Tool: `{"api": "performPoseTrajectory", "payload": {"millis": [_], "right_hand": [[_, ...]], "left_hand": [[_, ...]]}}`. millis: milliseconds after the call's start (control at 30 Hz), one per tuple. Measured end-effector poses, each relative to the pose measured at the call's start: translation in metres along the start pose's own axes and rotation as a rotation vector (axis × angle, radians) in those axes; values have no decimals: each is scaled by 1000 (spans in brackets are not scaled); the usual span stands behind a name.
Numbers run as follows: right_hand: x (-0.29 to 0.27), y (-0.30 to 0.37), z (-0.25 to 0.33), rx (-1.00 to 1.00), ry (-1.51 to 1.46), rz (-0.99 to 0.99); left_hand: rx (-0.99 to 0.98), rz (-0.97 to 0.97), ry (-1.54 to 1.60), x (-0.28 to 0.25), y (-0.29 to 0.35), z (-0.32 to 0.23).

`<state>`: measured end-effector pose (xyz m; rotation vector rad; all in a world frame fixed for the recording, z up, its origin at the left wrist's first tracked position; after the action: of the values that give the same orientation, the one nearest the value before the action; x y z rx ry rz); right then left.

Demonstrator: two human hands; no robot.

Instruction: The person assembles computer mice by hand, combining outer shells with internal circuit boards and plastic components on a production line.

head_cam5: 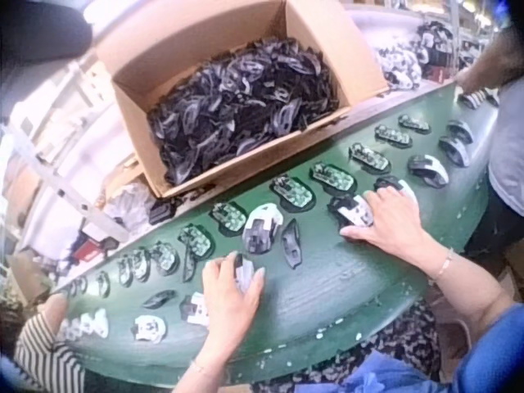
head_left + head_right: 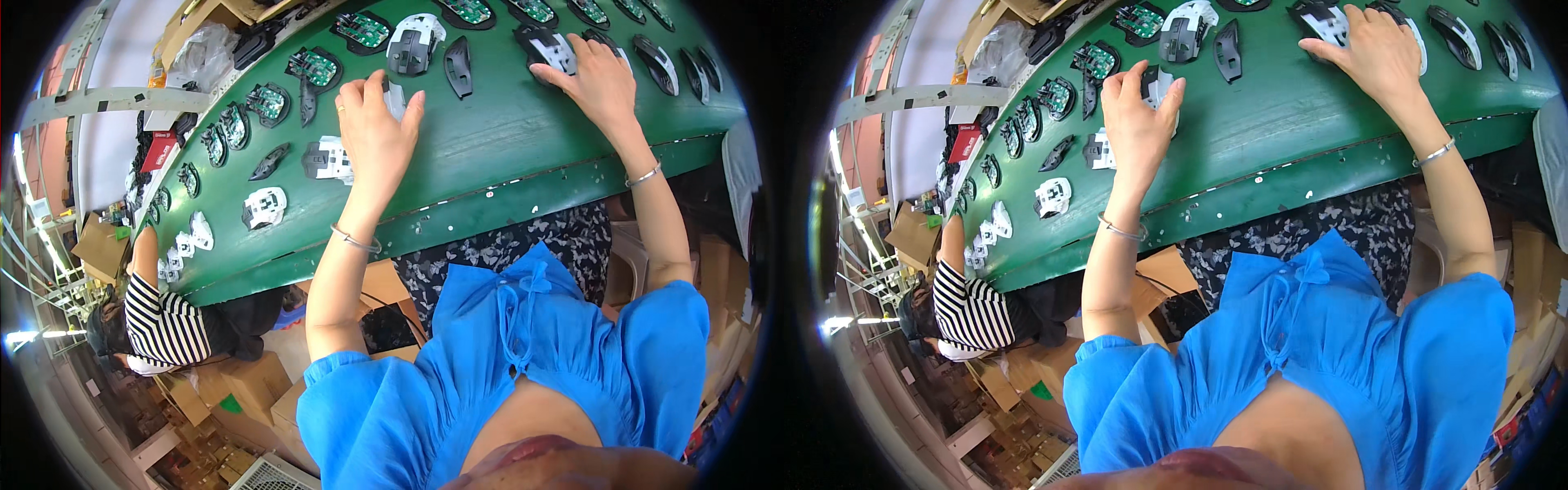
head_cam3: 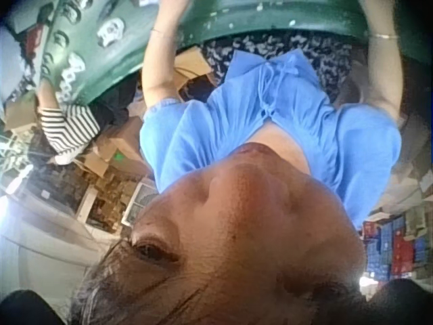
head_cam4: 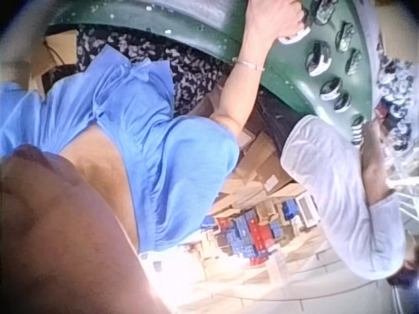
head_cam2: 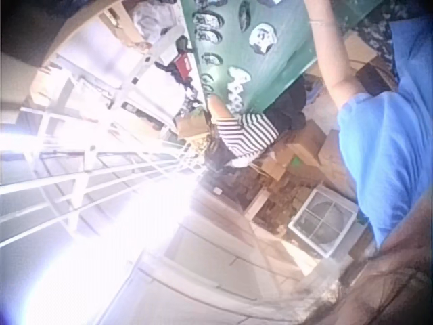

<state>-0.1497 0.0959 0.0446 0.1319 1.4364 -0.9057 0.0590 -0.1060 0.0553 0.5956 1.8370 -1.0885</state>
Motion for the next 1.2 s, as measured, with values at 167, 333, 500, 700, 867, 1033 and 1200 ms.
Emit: {"api": "performPoseTrajectory", "payload": {"millis": [167,333,500,700,867,1033,1200], "right_hand": [[14,-14,19,-13,-308,-2],[45,-44,69,188,-620,456],[70,-49,66,231,-590,413],[56,-43,48,206,-849,474],[37,-31,58,208,-1116,545],[36,-25,71,221,-1168,459],[21,-17,61,265,-1133,379]], "left_hand": [[-72,-39,-117,5,4,14],[-306,54,82,-5,4,30],[-344,350,-151,2,-8,20],[356,335,-107,-17,7,26],[-55,295,-67,-26,12,2],[-263,336,-242,0,10,-41],[-114,206,-56,6,23,-30]]}}
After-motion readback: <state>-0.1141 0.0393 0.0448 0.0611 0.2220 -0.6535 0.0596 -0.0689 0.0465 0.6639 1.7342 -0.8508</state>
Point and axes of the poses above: each hand's wrist, its own y-axis away from the middle knuckle, its own x-axis out of the palm, z = x × y, the point moved 1 cm from there along -y, towards the middle knuckle, and after that the axes turned 8 degrees about -y, right-handed, at the moved point
